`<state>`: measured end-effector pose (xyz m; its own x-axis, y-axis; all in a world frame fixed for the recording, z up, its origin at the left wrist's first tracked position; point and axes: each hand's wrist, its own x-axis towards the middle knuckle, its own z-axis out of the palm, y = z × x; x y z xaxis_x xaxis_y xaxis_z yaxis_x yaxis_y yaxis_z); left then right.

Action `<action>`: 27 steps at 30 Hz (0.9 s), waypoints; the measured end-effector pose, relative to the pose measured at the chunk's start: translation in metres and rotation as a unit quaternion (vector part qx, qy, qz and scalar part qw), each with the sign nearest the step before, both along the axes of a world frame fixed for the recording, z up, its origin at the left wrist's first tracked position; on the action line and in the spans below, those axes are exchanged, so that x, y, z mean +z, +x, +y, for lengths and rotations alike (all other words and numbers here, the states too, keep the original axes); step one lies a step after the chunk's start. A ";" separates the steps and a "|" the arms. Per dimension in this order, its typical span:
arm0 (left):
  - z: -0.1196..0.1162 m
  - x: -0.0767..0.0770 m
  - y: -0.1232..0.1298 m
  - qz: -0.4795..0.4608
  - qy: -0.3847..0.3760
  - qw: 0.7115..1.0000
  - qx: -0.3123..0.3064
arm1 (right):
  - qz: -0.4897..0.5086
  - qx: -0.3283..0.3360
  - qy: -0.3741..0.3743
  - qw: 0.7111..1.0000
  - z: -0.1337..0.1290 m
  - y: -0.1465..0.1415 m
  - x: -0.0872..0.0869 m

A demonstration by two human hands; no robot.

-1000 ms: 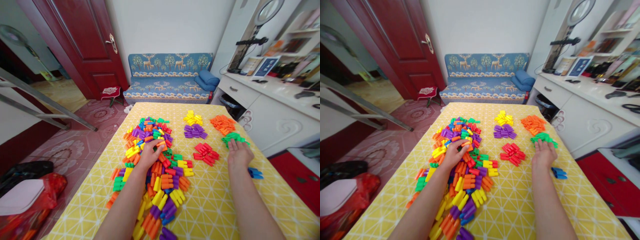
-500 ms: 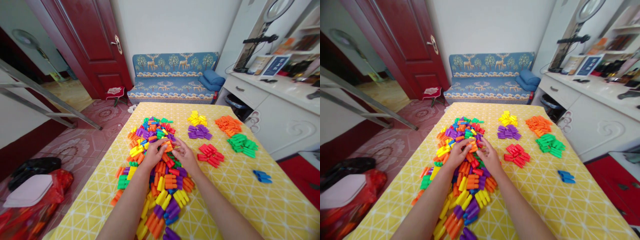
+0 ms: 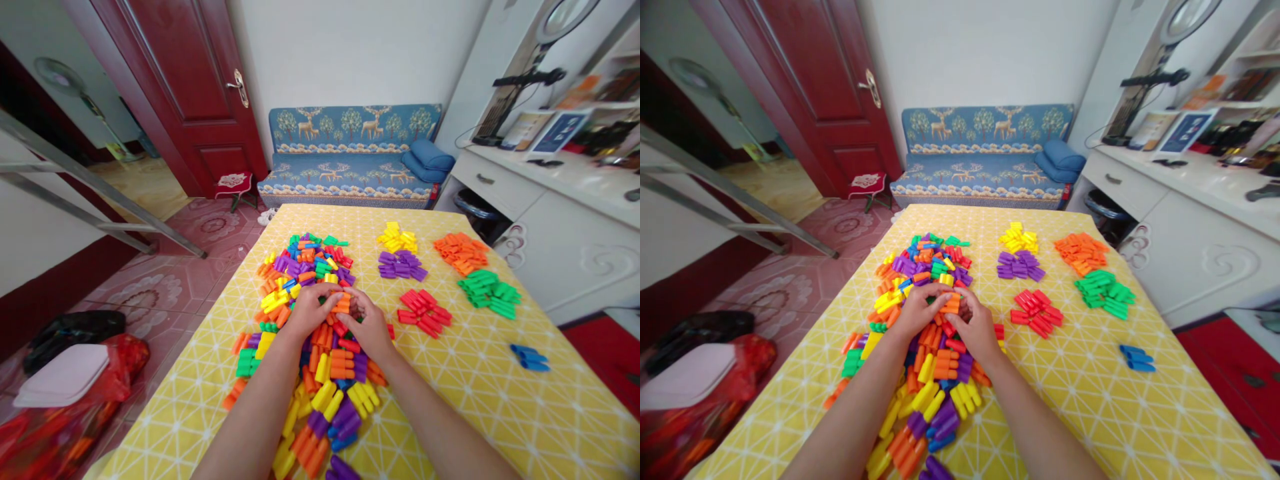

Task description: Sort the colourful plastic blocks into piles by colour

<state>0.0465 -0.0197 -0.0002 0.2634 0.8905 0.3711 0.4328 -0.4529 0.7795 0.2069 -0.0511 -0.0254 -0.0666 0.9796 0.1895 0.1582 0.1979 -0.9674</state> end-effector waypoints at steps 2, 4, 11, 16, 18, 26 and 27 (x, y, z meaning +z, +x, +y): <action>0.000 0.001 0.000 -0.001 -0.002 1.000 -0.002 | -0.001 0.000 -0.001 1.000 0.000 0.000 0.000; -0.001 0.002 0.000 0.002 -0.003 1.000 -0.004 | 0.001 0.000 -0.001 1.000 -0.001 0.001 0.000; -0.001 0.001 0.001 0.013 0.006 1.000 0.005 | 0.019 -0.015 -0.004 1.000 -0.005 0.001 0.005; 0.000 0.002 0.000 0.004 0.013 1.000 0.014 | 0.021 -0.044 0.001 0.999 -0.005 0.003 0.005; 0.000 0.002 0.000 0.002 0.008 1.000 0.019 | 0.026 -0.061 0.006 0.998 -0.003 0.006 0.004; 0.001 -0.001 0.000 -0.004 0.010 1.000 0.025 | 0.044 -0.188 0.056 0.980 0.024 0.055 0.018; 0.001 -0.001 0.000 -0.005 0.009 1.000 0.027 | 0.031 -0.219 0.066 0.973 0.031 0.068 0.020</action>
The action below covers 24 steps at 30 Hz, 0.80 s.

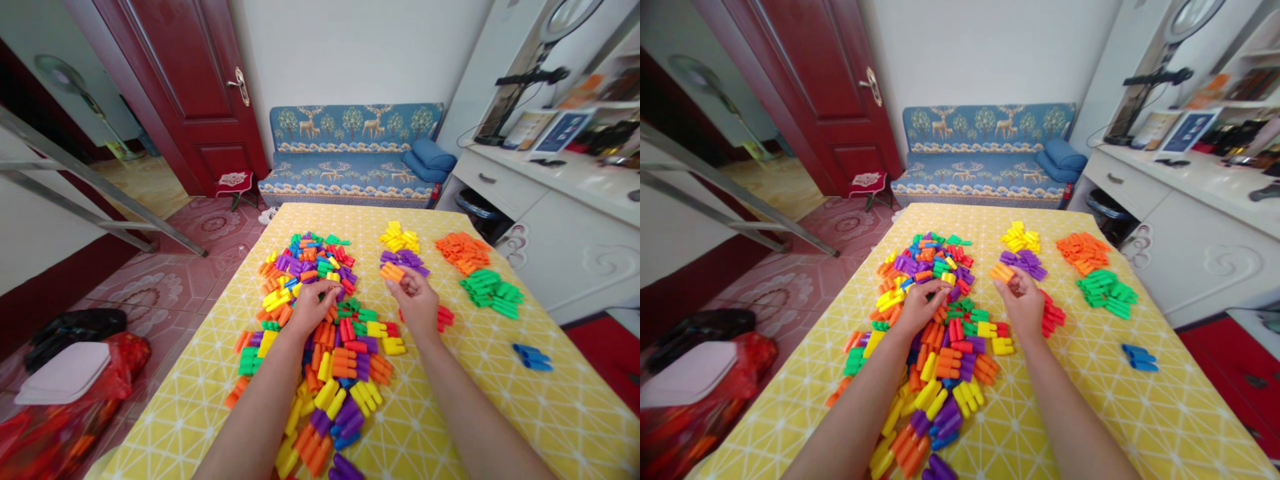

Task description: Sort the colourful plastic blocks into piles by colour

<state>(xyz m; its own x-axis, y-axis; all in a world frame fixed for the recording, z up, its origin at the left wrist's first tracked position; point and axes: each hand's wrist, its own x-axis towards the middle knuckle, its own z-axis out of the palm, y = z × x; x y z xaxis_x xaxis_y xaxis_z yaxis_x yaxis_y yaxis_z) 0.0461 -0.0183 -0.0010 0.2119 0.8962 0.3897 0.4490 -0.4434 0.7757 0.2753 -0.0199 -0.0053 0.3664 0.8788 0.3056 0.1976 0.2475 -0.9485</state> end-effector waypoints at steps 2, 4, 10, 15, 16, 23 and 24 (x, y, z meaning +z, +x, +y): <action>0.000 0.000 0.000 -0.005 -0.004 1.000 0.002 | -0.059 -0.071 0.005 0.996 0.017 0.032 0.004; 0.000 0.000 0.000 -0.009 -0.007 1.000 0.002 | -0.155 -0.141 -0.005 0.978 0.036 0.068 0.007; 0.001 0.000 0.000 -0.005 -0.004 1.000 -0.001 | -0.404 -0.221 -0.149 0.875 0.084 0.151 0.010; 0.000 0.001 0.000 0.000 -0.002 1.000 0.000 | -0.509 -0.195 -0.195 0.816 0.107 0.174 0.011; 0.000 0.002 0.000 0.000 -0.003 1.000 -0.001 | -0.518 -0.200 -0.202 0.806 0.111 0.178 0.013; -0.001 0.006 0.001 0.003 -0.004 1.000 0.004 | -0.426 -0.272 -0.249 0.827 0.136 0.206 0.019; -0.001 0.005 0.001 0.004 -0.004 1.000 0.004 | -0.390 -0.270 -0.229 0.850 0.138 0.207 0.017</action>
